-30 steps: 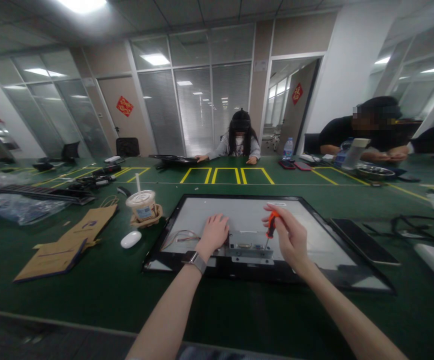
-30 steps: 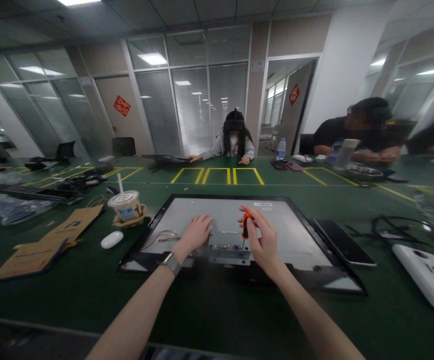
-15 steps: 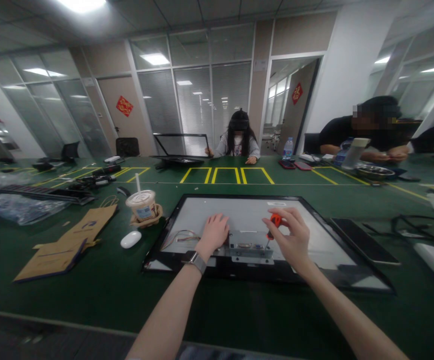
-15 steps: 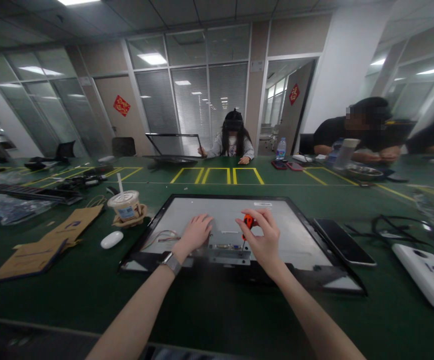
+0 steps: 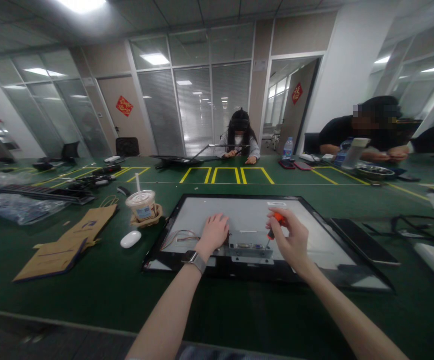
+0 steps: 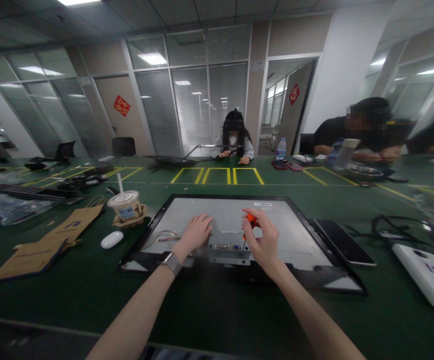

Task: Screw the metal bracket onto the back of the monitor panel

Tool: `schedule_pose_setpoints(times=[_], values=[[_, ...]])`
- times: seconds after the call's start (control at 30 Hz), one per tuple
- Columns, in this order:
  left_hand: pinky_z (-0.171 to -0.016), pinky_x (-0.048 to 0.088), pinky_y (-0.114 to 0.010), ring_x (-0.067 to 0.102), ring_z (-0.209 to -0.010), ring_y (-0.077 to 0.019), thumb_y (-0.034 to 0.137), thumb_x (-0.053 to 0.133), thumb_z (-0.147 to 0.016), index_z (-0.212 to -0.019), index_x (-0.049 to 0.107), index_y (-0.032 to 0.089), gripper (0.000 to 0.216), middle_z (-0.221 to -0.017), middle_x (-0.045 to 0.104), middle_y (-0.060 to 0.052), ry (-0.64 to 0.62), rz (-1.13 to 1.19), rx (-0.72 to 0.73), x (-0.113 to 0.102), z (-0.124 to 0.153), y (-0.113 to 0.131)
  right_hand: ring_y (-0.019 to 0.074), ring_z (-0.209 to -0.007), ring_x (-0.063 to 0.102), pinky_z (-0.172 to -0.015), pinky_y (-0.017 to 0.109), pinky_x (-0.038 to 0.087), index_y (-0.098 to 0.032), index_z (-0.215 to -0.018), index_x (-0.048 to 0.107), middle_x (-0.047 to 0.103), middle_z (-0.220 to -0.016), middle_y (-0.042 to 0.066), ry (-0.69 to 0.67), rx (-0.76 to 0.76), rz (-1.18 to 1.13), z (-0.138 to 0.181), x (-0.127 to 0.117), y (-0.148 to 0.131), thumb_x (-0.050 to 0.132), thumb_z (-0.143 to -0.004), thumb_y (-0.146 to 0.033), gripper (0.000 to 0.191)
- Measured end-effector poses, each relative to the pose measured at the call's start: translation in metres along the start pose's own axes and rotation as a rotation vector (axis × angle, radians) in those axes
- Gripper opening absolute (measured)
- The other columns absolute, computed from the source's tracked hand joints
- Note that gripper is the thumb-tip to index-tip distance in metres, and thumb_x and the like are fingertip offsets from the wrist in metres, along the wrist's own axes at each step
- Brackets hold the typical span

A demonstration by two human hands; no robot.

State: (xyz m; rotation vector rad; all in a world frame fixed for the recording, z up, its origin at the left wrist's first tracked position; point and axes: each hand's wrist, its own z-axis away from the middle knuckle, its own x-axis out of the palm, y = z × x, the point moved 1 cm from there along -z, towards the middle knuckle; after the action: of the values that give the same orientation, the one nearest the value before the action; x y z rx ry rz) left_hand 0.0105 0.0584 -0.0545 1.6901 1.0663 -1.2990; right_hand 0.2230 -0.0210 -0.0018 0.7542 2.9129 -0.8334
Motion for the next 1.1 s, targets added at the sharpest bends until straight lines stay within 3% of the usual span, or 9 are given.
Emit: schedule_pose_setpoints(times=[0.17,0.43,0.6,0.9,1.1], values=[[-0.115,0.037,-0.046,0.048,-0.137,-0.0269,0.027,0.040,-0.103,-0.140,0.054,0.019,0.041,-0.148,0.053,-0.012,0.001,0.005,-0.004,0.001,-0.001,-0.001,0.0135,-0.064,0.065,-0.047,0.024,0.054,-0.023,-0.115,0.058,0.067,-0.090,0.003,0.007,0.071,-0.126,0.005,0.002,0.003,0.045,-0.099,-0.025,0.021],[-0.116,0.036,-0.045,0.047,-0.138,-0.0268,0.027,0.039,-0.102,-0.140,0.054,0.018,0.041,-0.150,0.051,-0.012,-0.022,0.018,-0.017,-0.002,0.001,0.001,0.0157,-0.065,0.065,-0.060,0.031,0.056,-0.023,-0.099,0.065,0.067,-0.084,0.003,-0.033,-0.045,0.020,-0.003,-0.001,-0.005,0.055,-0.095,-0.024,0.011],[-0.115,0.036,-0.045,0.046,-0.139,-0.0263,0.027,0.038,-0.102,-0.140,0.054,0.019,0.041,-0.151,0.050,-0.013,-0.032,0.014,-0.018,-0.002,0.000,0.002,0.0204,-0.076,0.064,-0.071,0.036,0.053,-0.024,-0.097,0.070,0.067,-0.083,0.004,0.066,-0.150,0.157,-0.007,-0.003,-0.010,0.061,-0.091,-0.020,0.011],[-0.116,0.036,-0.045,0.046,-0.139,-0.0260,0.027,0.038,-0.102,-0.140,0.053,0.018,0.042,-0.151,0.051,-0.013,-0.025,0.014,-0.012,-0.003,0.001,0.001,0.0193,-0.077,0.068,-0.070,0.034,0.053,-0.022,-0.105,0.064,0.071,-0.087,0.006,0.077,-0.027,0.100,-0.001,-0.002,0.003,0.040,-0.099,-0.025,0.025],[-0.116,0.036,-0.045,0.046,-0.139,-0.0267,0.027,0.039,-0.102,-0.140,0.053,0.018,0.042,-0.151,0.051,-0.012,-0.027,0.013,-0.015,-0.004,0.001,0.002,0.0166,-0.066,0.064,-0.063,0.030,0.051,-0.024,-0.097,0.064,0.068,-0.080,0.003,0.033,-0.033,0.099,-0.001,-0.002,-0.002,0.045,-0.098,-0.026,0.020]])
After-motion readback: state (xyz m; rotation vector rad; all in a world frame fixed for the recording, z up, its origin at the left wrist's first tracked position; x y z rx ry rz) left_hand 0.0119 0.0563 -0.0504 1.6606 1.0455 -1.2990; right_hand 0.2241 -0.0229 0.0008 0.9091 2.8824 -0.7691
